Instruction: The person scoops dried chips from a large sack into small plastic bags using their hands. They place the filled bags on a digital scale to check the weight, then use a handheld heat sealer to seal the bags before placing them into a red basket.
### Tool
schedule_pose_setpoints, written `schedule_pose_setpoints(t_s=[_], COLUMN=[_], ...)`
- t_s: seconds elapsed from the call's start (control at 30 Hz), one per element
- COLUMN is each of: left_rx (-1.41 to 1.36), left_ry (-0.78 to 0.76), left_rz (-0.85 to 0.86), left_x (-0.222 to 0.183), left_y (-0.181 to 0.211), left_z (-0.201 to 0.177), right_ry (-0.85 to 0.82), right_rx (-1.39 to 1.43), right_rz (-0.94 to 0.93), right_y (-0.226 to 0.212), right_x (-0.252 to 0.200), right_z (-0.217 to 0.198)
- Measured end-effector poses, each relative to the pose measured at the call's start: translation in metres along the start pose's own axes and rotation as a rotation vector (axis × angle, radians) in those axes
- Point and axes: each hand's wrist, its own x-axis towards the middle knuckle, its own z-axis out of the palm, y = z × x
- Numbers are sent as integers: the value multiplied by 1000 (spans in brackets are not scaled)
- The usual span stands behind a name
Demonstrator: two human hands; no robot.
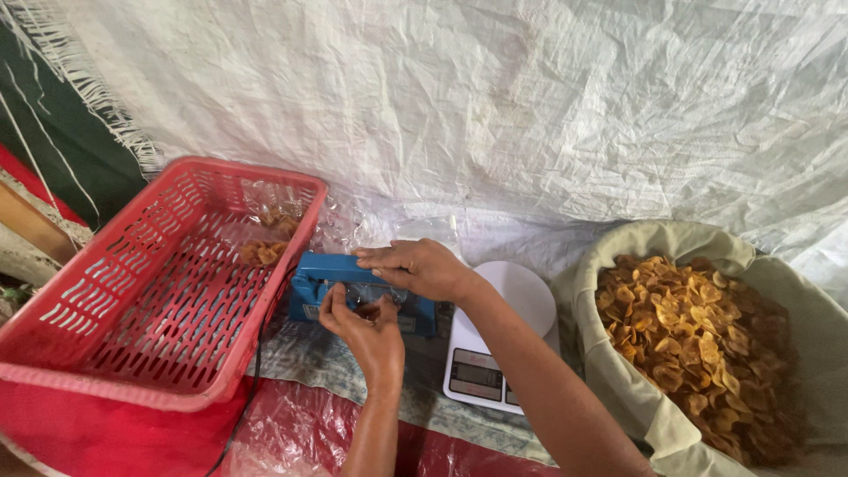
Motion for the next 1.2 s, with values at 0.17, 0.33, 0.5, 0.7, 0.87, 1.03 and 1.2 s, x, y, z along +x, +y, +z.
schedule_pose_setpoints(t_s=[0.17, 0.33, 0.5, 0.7, 0.87, 1.03, 1.2], left_rx=[16, 8, 3, -2, -33, 32, 5], left_ry=[-21, -10, -14, -9, -6, 30, 1], left_rz=[-8, 3, -12, -21, -17, 95, 106], left_x=[1, 1, 1, 0, 1, 0, 3], left_y=[-1, 0, 2, 5, -1, -13, -19], left_z=[-1, 0, -1, -2, -1, 1, 0], right_ry=[2, -22, -4, -50, -13, -86, -61], right_rx=[7, 30, 2, 26, -24, 4, -59], right_rz=[-11, 61, 8, 129, -30, 103, 108], right_y=[-1, -3, -3, -6, -3, -14, -27], right_x=[0, 1, 0, 0, 2, 4, 27], right_z=[2, 2, 2, -1, 0, -12, -31])
